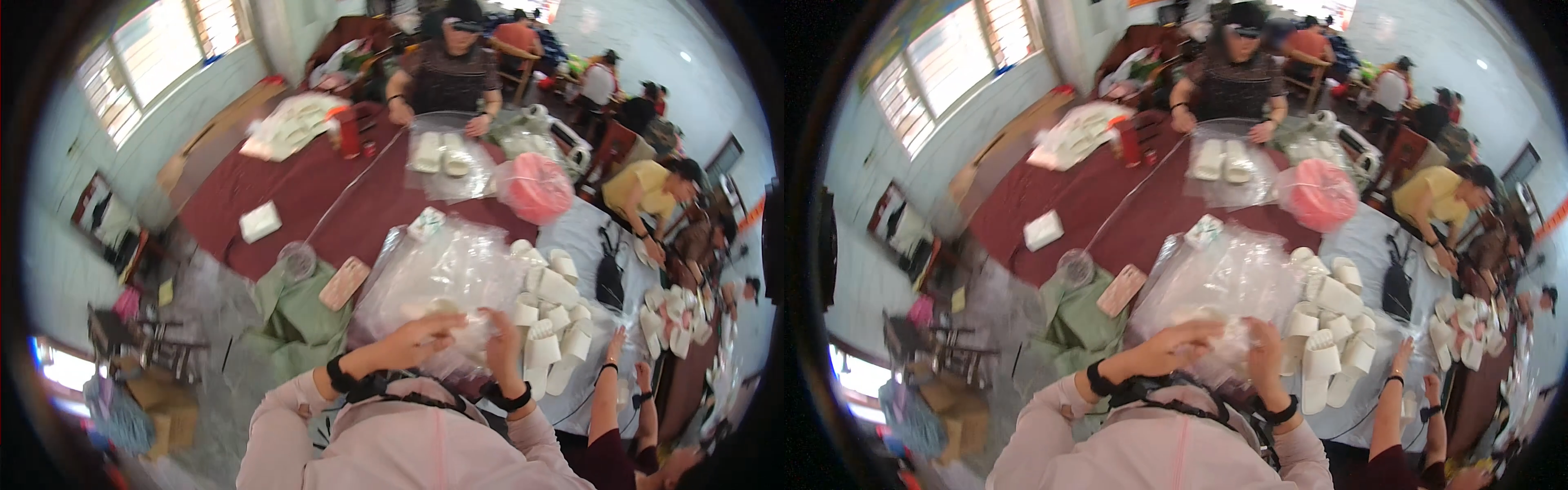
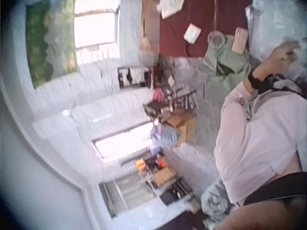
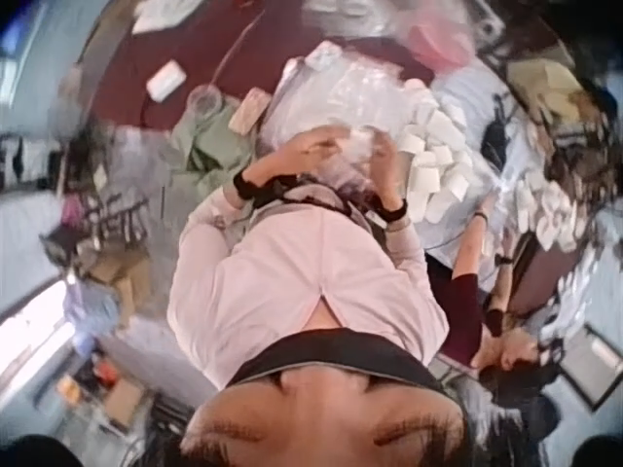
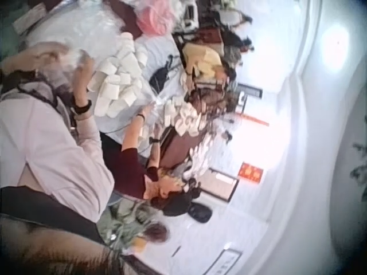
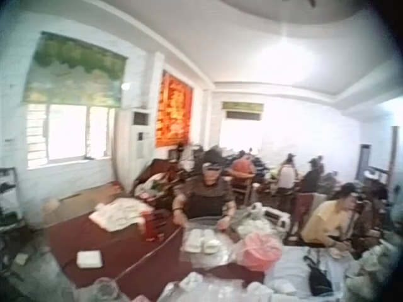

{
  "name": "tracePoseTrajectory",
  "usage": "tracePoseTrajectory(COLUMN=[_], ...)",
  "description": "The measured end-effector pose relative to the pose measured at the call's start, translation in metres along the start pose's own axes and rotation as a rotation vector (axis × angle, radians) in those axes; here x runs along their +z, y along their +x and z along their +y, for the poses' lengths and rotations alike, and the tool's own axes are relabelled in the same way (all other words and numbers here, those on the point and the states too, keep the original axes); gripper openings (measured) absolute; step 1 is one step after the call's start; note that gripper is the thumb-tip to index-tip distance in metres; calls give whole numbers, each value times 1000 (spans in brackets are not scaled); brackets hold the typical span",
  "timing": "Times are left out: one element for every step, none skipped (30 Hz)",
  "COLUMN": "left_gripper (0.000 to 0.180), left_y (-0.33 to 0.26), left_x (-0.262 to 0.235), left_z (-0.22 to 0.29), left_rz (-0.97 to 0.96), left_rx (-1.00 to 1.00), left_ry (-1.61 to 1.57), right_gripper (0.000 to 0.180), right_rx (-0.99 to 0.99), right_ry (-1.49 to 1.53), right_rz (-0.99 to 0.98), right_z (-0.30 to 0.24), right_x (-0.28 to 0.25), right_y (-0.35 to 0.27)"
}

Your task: The recorder is shown manually assembling and packing various shoe components at a large table in a factory or workshop setting.

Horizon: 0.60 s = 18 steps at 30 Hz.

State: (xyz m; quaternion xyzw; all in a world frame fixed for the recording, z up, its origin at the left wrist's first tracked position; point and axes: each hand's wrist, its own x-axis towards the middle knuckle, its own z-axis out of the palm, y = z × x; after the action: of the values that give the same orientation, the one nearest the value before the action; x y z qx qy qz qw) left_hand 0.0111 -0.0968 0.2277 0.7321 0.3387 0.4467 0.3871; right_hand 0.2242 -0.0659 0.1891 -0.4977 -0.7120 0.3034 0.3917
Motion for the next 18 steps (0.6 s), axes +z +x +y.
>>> tracePoseTrajectory(left_gripper=[26, 26, 26, 25, 24, 26, 29, 30, 32, 32, 34, 35, 35, 41, 47, 56, 64, 79], left_y=[-7, -19, -35, -59, -83, -109, -137, -166, -195, -224, -251, -272, -286, -297, -304, -309, -315, -333], left_x=[-11, -20, -29, -42, -54, -67, -79, -91, -99, -104, -108, -109, -112, -115, -116, -113, -110, -113], left_z=[-2, -6, -18, -37, -58, -76, -92, -108, -123, -138, -154, -170, -186, -203, -218, -232, -246, -262], left_rz=[61, 125, 157, 250, 328, 356, 378, 347, 310, 305, 297, 284, 264, 106, -57, -106, -154, -193], left_rx=[-139, -273, -291, -378, -459, -580, -698, -764, -825, -831, -867, -894, -881, -905, -917, -938, -950, -975], left_ry=[-113, -231, -227, -108, 2, 41, 80, 195, 313, 314, 409, 505, 510, 502, 496, 549, 608, 635], right_gripper=[45, 42, 40, 40, 28, 18, 18, 18, 19, 19, 18, 19, 19, 18, 21, 21, 21, 20], right_rx=[105, 134, 162, 155, 173, 198, 203, 176, 150, 157, 101, 45, 53, 3, -48, -40, 45, 108], right_ry=[81, 31, -19, -5, 103, 209, 212, 241, 272, 274, 178, 79, 77, 78, 72, 62, 355, 660], right_rz=[20, 93, 179, 136, 191, 255, 238, 217, 201, 200, 200, 207, 228, 177, 135, 174, 87, -11], right_z=[-7, 6, 19, 10, -5, -16, -22, -26, -31, -39, -48, -56, -59, -57, -58, -64, -77, -92], right_x=[-3, -1, 3, 10, 14, 18, 22, 27, 33, 42, 50, 56, 64, 73, 76, 84, 98, 115], right_y=[4, 3, 3, 6, 10, 12, 14, 15, 15, 16, 18, 20, 21, 23, 21, 15, 11, 10])
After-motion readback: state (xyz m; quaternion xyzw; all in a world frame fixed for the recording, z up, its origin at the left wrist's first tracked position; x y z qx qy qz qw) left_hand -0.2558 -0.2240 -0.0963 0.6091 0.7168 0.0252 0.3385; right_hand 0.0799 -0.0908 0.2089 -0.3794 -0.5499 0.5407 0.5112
